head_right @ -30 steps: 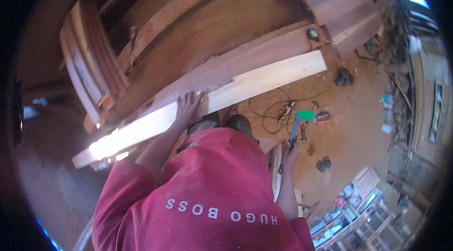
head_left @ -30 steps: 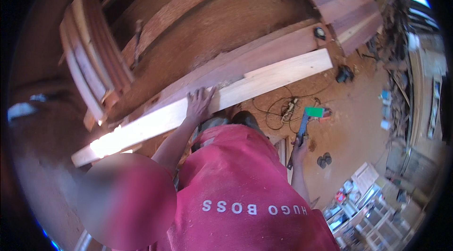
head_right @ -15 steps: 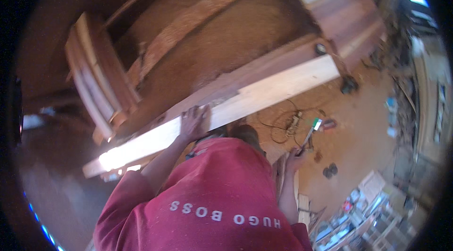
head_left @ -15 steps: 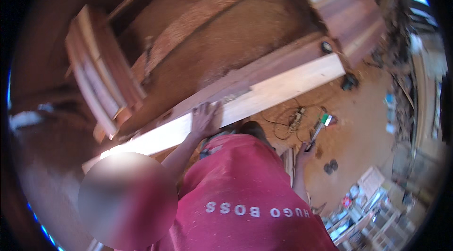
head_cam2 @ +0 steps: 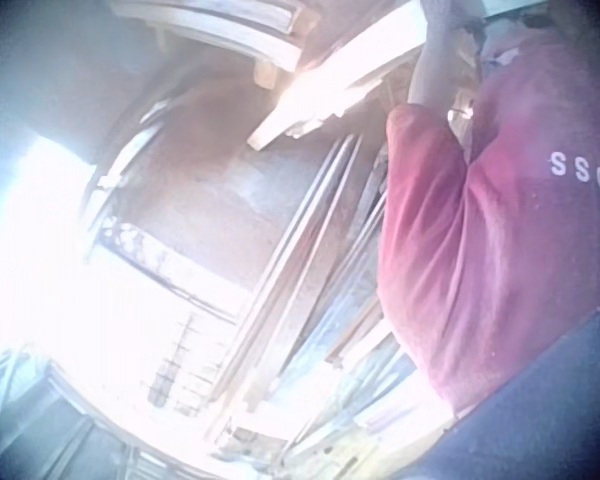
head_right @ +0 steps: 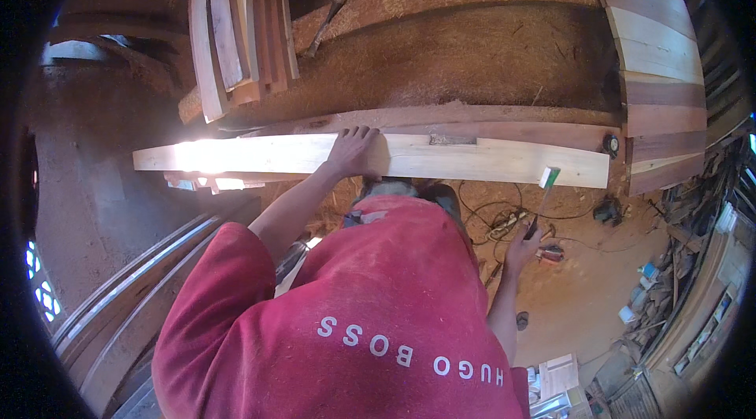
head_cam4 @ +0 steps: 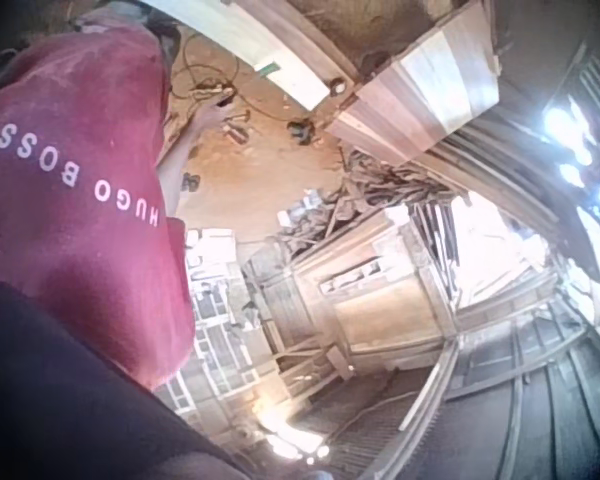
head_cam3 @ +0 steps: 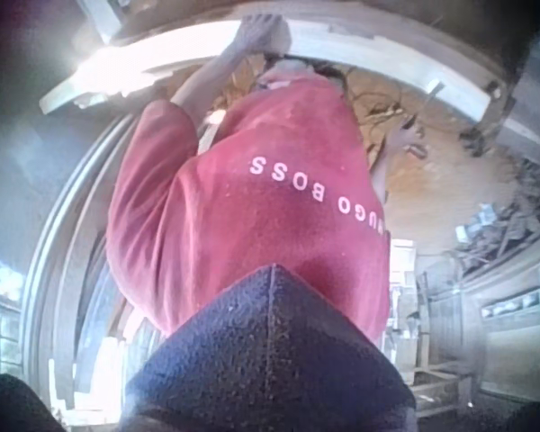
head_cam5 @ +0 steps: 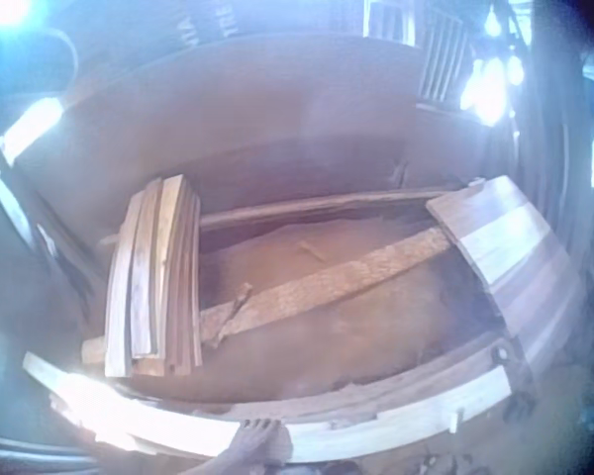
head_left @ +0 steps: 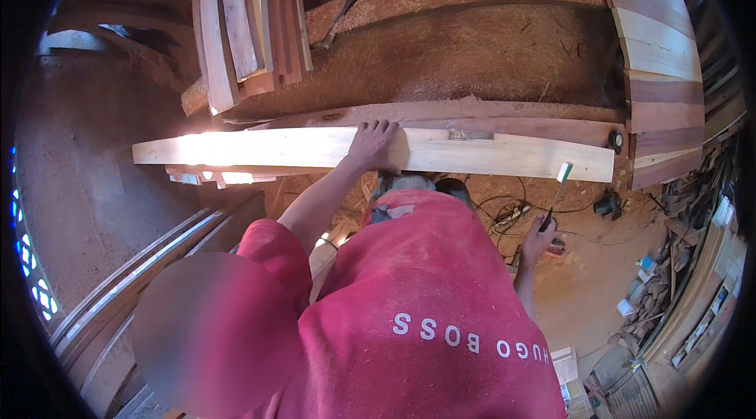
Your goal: The person marks a wooden plank using a try square and a pencil. They handle the plank to position it on a workbench and use the tools to draw lines across the surface.
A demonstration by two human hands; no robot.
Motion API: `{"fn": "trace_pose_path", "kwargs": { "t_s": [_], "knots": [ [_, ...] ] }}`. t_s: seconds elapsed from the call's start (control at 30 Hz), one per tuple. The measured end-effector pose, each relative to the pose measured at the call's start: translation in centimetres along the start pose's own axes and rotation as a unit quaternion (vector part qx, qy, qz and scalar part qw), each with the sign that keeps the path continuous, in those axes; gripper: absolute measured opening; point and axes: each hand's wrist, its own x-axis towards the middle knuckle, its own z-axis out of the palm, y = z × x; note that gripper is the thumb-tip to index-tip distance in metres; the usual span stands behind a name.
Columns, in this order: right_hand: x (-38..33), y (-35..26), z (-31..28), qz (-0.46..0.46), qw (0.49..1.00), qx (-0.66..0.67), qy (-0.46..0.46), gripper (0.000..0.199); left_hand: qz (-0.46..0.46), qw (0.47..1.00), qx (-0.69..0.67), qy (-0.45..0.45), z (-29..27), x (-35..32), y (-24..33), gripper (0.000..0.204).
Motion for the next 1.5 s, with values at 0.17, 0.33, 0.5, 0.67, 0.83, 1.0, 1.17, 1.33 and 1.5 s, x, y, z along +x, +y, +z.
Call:
{"fn": "trace_pose_path", "kwargs": {
  "t_s": [0.17, 0.33, 0.5, 0.67, 0.83, 1.0, 1.17, 1.33, 1.5],
  "knots": [
    [2.5, -2.7, 1.2, 0.000, 0.997, -0.051, -0.051, 0.034, 0.004, 0.994, 0.084, 0.066, 2.1, 0.1, 0.5, 0.090],
    [3.9, -4.8, 2.5, 0.018, 0.995, -0.049, -0.081, 0.033, 0.012, 0.997, 0.032, 0.063, 1.7, -1.4, 1.3, 0.074],
    [4.8, -2.1, 4.0, -0.069, 0.992, -0.089, -0.065, 0.046, 0.020, 0.997, -0.014, 0.074, 0.8, -0.3, 1.2, 0.064],
    [4.4, -3.2, 4.7, -0.036, 0.997, 0.007, -0.063, 0.046, 0.037, 0.999, -0.020, -0.002, 0.0, 0.2, -0.1, 0.053],
    [4.5, -4.4, 4.4, -0.031, 0.999, 0.022, 0.030, 0.042, 0.042, 0.997, -0.062, -0.005, -5.3, 0.0, -0.2, 0.065],
    [4.0, -4.5, 3.7, -0.056, 0.995, 0.039, 0.076, 0.037, 0.060, 0.994, -0.087, -0.007, -13.8, 0.5, -1.6, 0.077],
    [3.7, -5.6, 3.7, -0.024, 0.989, 0.091, 0.110, 0.044, -0.027, 0.995, -0.095, -0.016, -22.0, 2.3, -4.0, 0.090],
    [3.8, -8.9, 3.4, -0.017, 0.989, 0.079, 0.122, 0.043, -0.129, 0.985, -0.113, -0.005, -30.8, 4.6, -7.0, 0.097],
    [4.5, -9.4, 3.8, 0.008, 0.996, 0.052, 0.073, 0.042, -0.136, 0.977, -0.106, 0.125, -31.9, 7.2, -10.7, 0.102]
  ]
}}
